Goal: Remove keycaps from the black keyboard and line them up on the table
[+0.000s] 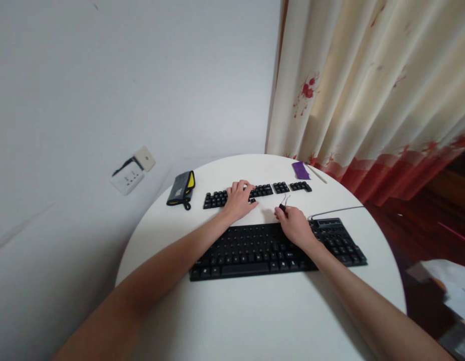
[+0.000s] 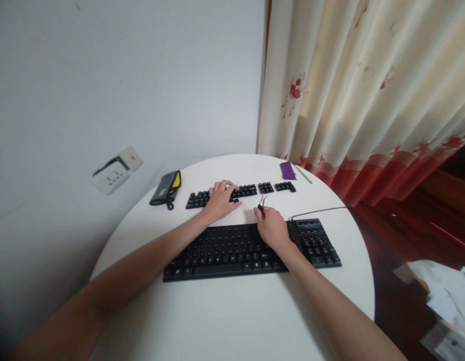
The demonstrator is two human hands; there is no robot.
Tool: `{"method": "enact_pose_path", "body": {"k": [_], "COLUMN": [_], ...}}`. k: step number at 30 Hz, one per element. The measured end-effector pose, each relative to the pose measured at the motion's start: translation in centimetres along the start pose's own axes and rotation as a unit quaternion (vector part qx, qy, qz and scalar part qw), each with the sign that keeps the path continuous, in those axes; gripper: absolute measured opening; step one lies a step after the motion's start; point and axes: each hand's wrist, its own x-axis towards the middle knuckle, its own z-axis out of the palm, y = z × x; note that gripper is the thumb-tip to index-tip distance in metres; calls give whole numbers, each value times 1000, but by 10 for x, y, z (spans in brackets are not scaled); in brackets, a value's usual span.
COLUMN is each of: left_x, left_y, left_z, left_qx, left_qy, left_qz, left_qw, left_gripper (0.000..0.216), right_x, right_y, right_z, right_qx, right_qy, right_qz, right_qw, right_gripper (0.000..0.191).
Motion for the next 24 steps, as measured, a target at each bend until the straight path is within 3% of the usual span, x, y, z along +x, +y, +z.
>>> {"method": "enact_pose_path", "body": {"k": [24], "left_x": [-1], "left_y": [-8], "left_z": [1], "left_qx": [6], "left_qy": [5], "left_qz": [-29], "left_qw": [1000], "left_gripper": [49], "right_x": [1], "right_y": [2], "right_z": [0], "right_qx": [19], "right_qy": [6], "right_qz": [-15], "right_qw": [1000], "right_gripper": [33]}}
